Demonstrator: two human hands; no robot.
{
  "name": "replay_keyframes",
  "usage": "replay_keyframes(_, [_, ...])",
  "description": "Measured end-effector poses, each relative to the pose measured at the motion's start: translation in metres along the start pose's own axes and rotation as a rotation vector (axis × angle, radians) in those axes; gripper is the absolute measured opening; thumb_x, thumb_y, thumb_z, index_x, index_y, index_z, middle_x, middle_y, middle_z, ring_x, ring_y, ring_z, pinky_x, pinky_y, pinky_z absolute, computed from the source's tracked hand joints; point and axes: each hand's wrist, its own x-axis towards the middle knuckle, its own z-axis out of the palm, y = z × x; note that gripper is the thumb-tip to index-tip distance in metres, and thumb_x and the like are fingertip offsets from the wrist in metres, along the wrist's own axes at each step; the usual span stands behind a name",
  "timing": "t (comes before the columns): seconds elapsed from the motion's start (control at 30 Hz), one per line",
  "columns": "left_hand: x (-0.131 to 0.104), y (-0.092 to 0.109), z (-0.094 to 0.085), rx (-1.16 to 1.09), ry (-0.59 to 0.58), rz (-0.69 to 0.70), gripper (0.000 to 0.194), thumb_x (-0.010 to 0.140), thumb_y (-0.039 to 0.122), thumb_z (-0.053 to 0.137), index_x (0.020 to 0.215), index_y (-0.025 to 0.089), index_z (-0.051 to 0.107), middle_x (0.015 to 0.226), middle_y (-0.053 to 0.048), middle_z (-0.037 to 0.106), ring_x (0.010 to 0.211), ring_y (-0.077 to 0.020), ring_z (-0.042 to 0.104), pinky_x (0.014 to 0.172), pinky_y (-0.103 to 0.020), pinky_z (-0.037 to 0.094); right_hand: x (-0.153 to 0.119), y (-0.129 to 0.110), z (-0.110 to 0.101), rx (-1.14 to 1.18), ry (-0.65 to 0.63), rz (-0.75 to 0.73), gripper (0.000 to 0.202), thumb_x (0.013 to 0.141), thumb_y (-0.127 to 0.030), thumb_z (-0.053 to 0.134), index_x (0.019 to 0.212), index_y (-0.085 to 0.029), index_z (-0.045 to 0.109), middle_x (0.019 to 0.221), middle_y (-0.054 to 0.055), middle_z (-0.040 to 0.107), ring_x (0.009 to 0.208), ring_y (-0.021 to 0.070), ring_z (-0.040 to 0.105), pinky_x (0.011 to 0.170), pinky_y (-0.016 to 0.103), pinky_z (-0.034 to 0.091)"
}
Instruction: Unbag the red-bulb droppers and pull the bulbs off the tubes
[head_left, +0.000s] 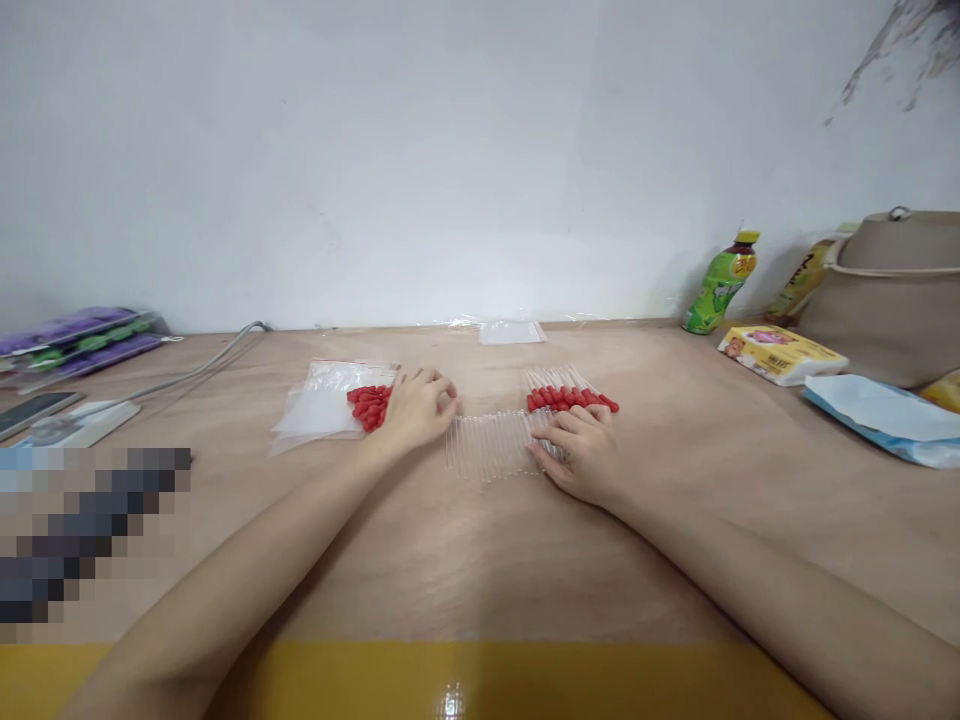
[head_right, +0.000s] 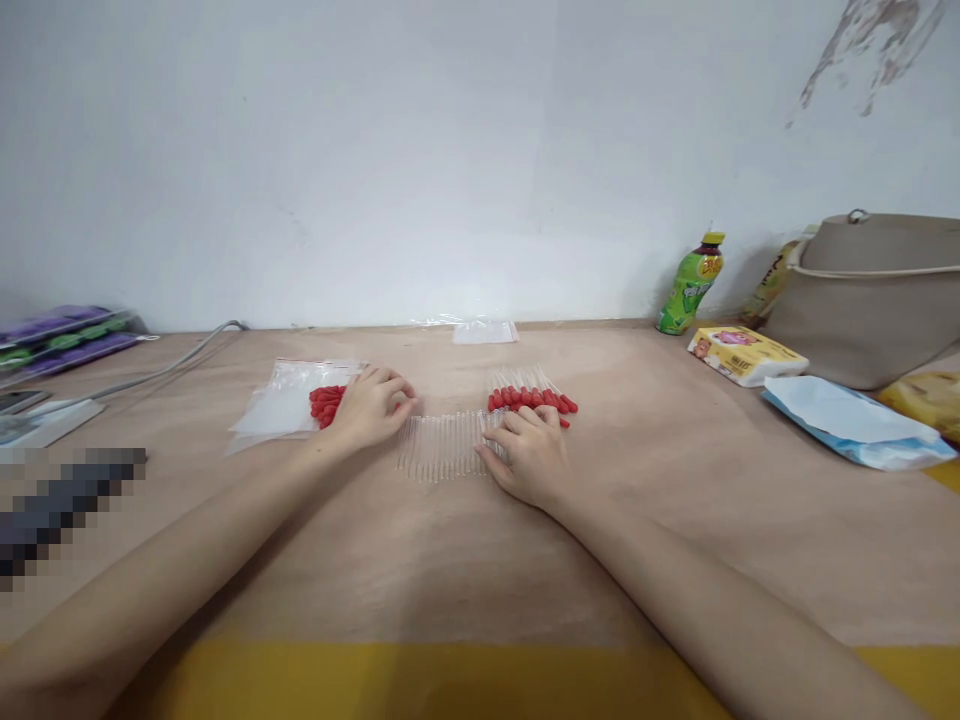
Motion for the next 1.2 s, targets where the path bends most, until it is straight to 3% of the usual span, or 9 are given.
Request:
replay_keyframes(0.13, [0.030, 0.031, 0.017, -0.104, -0.141, -0.114, 0.018, 0.074, 0.034, 0.054, 0.080, 0.021, 0.065, 0.092, -0.006, 0.062, 0.096, -0.0242, 0.052, 0.084, -0.036, 0.039, -0.002, 0.001, -0.003, -0.005, -0.013, -0.007, 0.020, 0.081, -0.033, 0.054, 0.073, -0.021, 0.067, 0.064, 0.000, 0.059, 0.067, 0.0130, 0.047, 0.077, 0.034, 0.026])
replay_keyframes(0.37, [0.061, 0.077, 0.038, -0.196, -0.307, -0.228, 0.040, 0.067, 0.060, 0.054, 0.067, 0.023, 0.066, 0.074, -0.003, 0.067, 0.081, -0.0224, 0.059, 0.079, -0.033, 0.041, -0.003, 0.001, -0.003, -0.012, -0.036, -0.005, 0.020, 0.081, -0.031, 0.053, 0.069, -0.021, 0.066, 0.062, 0.000, 0.058, 0.066, 0.0130, 0.045, 0.076, 0.034, 0.026])
replay_keyframes(0.5, [0.063, 0.088, 0.038, -0.230, -0.371, -0.228, 0.040, 0.060, 0.062, 0.060, 0.060, 0.023, 0.064, 0.066, -0.001, 0.066, 0.078, -0.0206, 0.060, 0.082, -0.033, 0.040, -0.003, 0.002, -0.003, -0.014, -0.034, -0.011, 0.021, 0.081, -0.031, 0.053, 0.069, -0.021, 0.066, 0.062, 0.001, 0.057, 0.067, 0.0134, 0.045, 0.076, 0.034, 0.026])
replay_keyframes(0.63, [0.064, 0.088, 0.040, -0.249, -0.380, -0.239, 0.033, 0.063, 0.055, 0.062, 0.059, 0.022, 0.063, 0.065, 0.000, 0.066, 0.076, -0.0190, 0.060, 0.083, -0.032, 0.039, -0.003, 0.002, -0.004, -0.016, -0.037, -0.021, 0.021, 0.081, -0.030, 0.053, 0.068, -0.020, 0.066, 0.061, 0.001, 0.056, 0.066, 0.0132, 0.045, 0.076, 0.034, 0.026])
replay_keyframes(0.83, [0.061, 0.084, 0.041, -0.259, -0.265, -0.270, 0.030, 0.072, 0.040, 0.053, 0.053, 0.020, 0.062, 0.058, -0.003, 0.062, 0.069, -0.0205, 0.058, 0.077, -0.036, 0.040, -0.002, 0.002, -0.003, -0.011, -0.014, -0.028, 0.018, 0.081, -0.029, 0.053, 0.070, -0.021, 0.066, 0.062, 0.000, 0.056, 0.066, 0.0132, 0.046, 0.075, 0.034, 0.027])
replay_keyframes(1.0, [0.031, 0.063, 0.019, -0.247, -0.061, -0.217, 0.025, 0.076, 0.037, 0.050, 0.067, 0.018, 0.064, 0.086, -0.006, 0.062, 0.088, -0.0217, 0.054, 0.082, -0.036, 0.038, -0.001, 0.002, -0.002, 0.018, 0.100, 0.046, 0.015, 0.079, -0.028, 0.054, 0.088, -0.021, 0.064, 0.084, 0.004, 0.059, 0.077, 0.0163, 0.053, 0.075, 0.034, 0.033])
replay_keyframes(1.03, [0.020, 0.056, 0.013, -0.238, -0.015, -0.175, 0.022, 0.075, 0.036, 0.052, 0.070, 0.018, 0.064, 0.089, -0.005, 0.061, 0.091, -0.0214, 0.053, 0.084, -0.036, 0.036, -0.001, 0.002, -0.002, 0.024, 0.120, 0.075, 0.020, 0.079, -0.029, 0.054, 0.095, -0.019, 0.062, 0.090, 0.006, 0.059, 0.083, 0.0183, 0.054, 0.076, 0.035, 0.034])
replay_keyframes(1.1, [-0.003, 0.040, 0.002, -0.184, 0.130, 0.033, 0.016, 0.073, 0.032, 0.055, 0.071, 0.018, 0.063, 0.085, -0.004, 0.059, 0.089, -0.0207, 0.052, 0.083, -0.037, 0.035, 0.001, 0.002, -0.002, 0.034, 0.144, 0.118, 0.033, 0.079, -0.031, 0.053, 0.109, -0.017, 0.055, 0.102, 0.011, 0.057, 0.096, 0.0223, 0.053, 0.080, 0.037, 0.037])
replay_keyframes(1.2, [-0.036, 0.021, -0.007, -0.080, 0.213, 0.270, 0.010, 0.071, 0.027, 0.058, 0.073, 0.018, 0.062, 0.085, -0.004, 0.059, 0.087, -0.0211, 0.051, 0.080, -0.039, 0.034, 0.003, -0.001, -0.004, 0.032, 0.140, 0.081, 0.050, 0.079, -0.038, 0.054, 0.123, -0.015, 0.045, 0.118, 0.014, 0.052, 0.108, 0.0253, 0.049, 0.087, 0.040, 0.037])
